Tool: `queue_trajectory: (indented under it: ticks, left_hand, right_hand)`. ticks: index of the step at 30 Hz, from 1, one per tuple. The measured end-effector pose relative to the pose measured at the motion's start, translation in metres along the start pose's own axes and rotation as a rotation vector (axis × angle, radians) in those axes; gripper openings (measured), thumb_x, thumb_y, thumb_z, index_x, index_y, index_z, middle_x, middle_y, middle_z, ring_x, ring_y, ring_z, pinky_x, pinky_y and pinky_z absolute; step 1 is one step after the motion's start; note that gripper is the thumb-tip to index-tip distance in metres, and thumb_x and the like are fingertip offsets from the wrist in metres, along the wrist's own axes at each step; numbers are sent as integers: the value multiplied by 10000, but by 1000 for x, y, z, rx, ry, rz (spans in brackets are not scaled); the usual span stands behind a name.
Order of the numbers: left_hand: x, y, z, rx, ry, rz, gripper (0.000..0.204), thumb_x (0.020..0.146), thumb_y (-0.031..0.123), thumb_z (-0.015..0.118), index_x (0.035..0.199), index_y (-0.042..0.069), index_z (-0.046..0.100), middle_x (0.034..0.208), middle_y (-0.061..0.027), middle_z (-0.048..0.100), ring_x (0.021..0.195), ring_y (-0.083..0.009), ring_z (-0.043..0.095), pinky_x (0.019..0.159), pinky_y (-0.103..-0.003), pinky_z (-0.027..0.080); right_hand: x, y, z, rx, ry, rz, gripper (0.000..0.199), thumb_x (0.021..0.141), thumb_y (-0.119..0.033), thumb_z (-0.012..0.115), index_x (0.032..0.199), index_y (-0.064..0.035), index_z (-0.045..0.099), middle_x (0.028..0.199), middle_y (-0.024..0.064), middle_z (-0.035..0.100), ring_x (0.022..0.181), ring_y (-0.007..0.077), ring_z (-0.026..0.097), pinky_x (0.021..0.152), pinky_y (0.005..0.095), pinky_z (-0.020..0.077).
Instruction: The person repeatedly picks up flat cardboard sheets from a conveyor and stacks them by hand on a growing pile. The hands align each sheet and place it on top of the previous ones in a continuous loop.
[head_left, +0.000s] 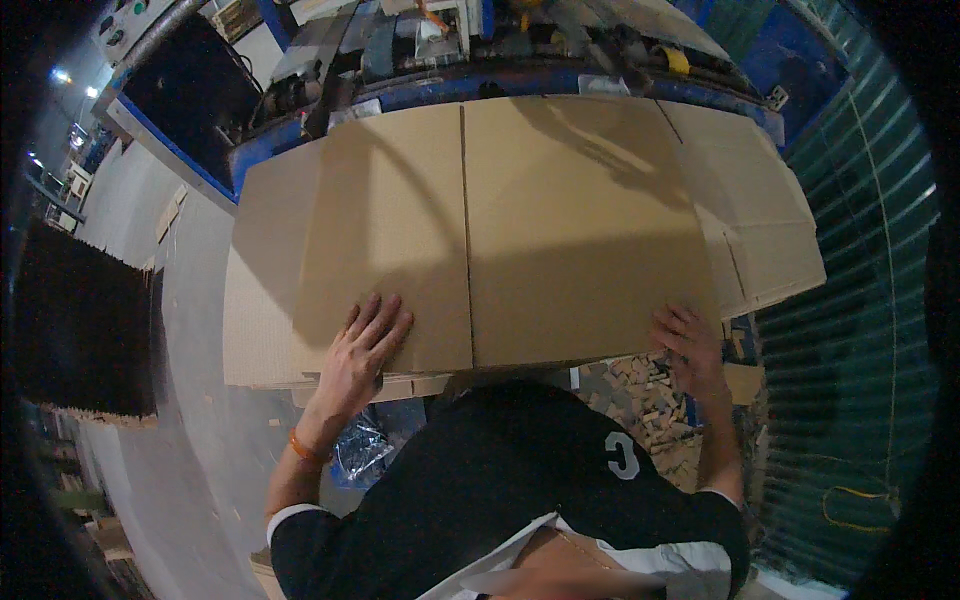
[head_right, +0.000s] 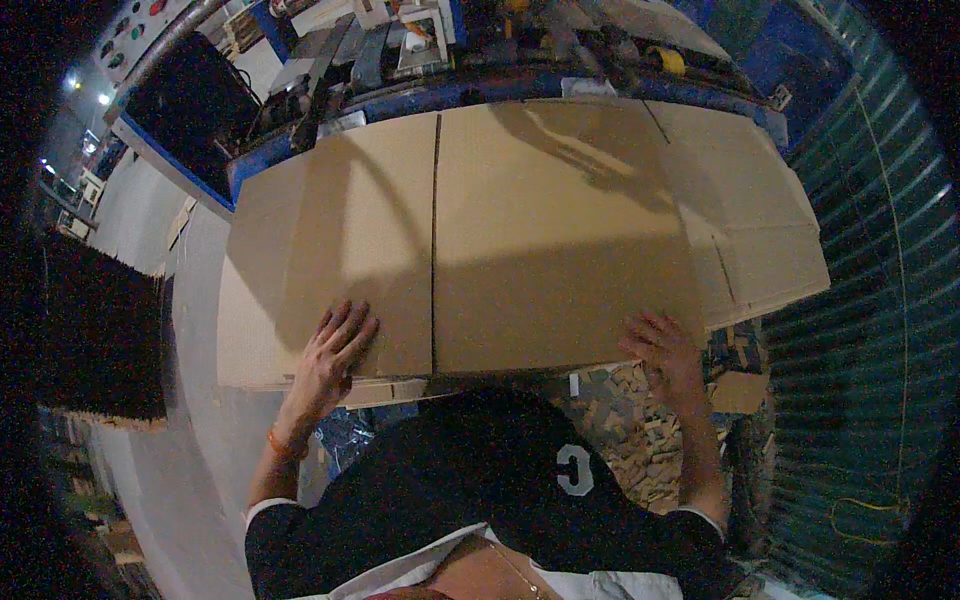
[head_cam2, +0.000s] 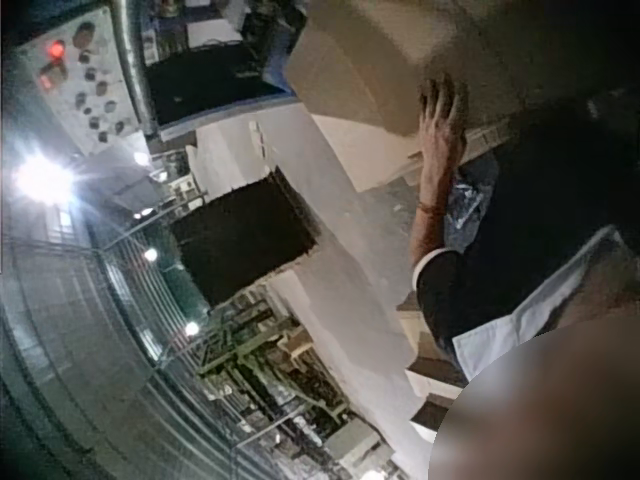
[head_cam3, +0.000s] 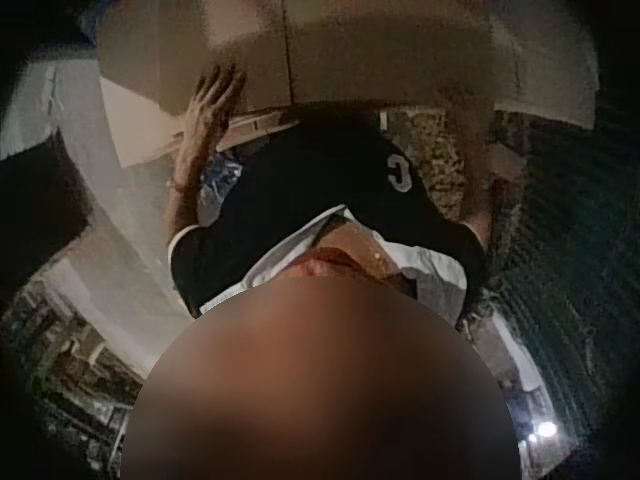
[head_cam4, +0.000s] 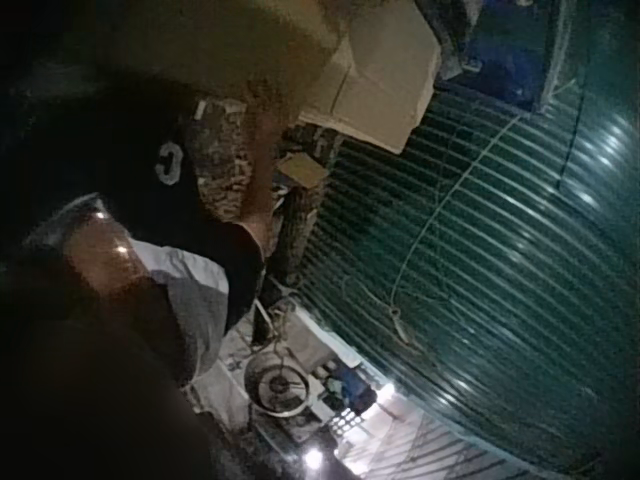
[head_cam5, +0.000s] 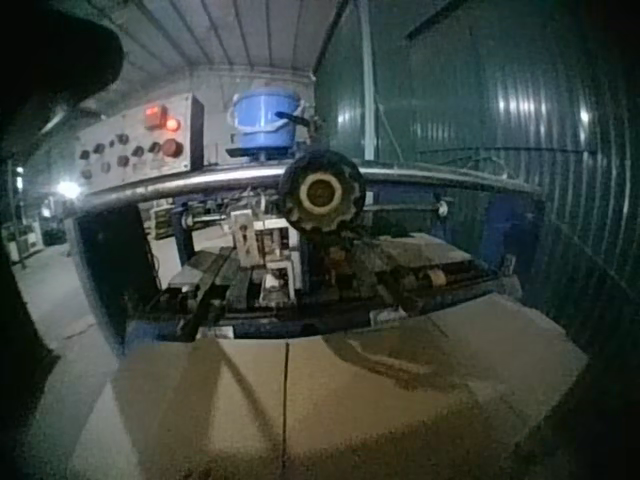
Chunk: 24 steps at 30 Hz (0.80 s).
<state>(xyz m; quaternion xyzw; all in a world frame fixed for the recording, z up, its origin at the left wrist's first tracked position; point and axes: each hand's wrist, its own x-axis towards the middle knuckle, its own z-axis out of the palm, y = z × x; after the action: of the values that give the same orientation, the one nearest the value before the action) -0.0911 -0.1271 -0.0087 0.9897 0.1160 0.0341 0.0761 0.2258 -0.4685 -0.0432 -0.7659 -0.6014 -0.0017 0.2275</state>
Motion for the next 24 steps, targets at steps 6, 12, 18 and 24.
queue_trajectory:
  ticks: [6, 12, 18, 24]
  left_hand:
    - [25, -36, 10, 24, 148, 56, 634, 708, -27, 487, 1318, 128, 414, 1380, -120, 361, 1275, -324, 332, 1062, -455, 252]
    - [93, -90, 6, 13, 372, 33, 596, 751, 1, 489, 1330, 107, 395, 1374, -119, 361, 1276, -305, 326, 1059, -417, 267]
    - [196, -148, 12, 270, 443, -68, 662, 760, 30, 545, 1370, 87, 292, 1393, -129, 311, 1257, -325, 332, 1026, -422, 308]
    - [120, -167, -5, 386, 790, -124, 809, 698, 235, 728, 1353, 45, 292, 1346, -200, 366, 1241, -381, 332, 1017, -429, 293]
  right_hand:
    - [44, 47, -5, -59, -36, -20, 387, 738, -213, 650, 1109, -115, 603, 1273, 131, 491, 1201, 323, 430, 1037, 467, 271]
    - [136, 105, 7, -188, -15, 26, 487, 744, -266, 658, 1208, -176, 544, 1342, 113, 418, 1229, 305, 396, 1036, 434, 282]
    - [227, 142, 38, -217, 110, 232, 480, 807, -379, 593, 1196, -106, 529, 1281, 156, 463, 1168, 318, 446, 950, 391, 382]
    - [151, 147, 2, -433, 418, 499, 521, 790, -376, 616, 1179, -45, 512, 1250, 214, 475, 1192, 352, 412, 992, 404, 321]
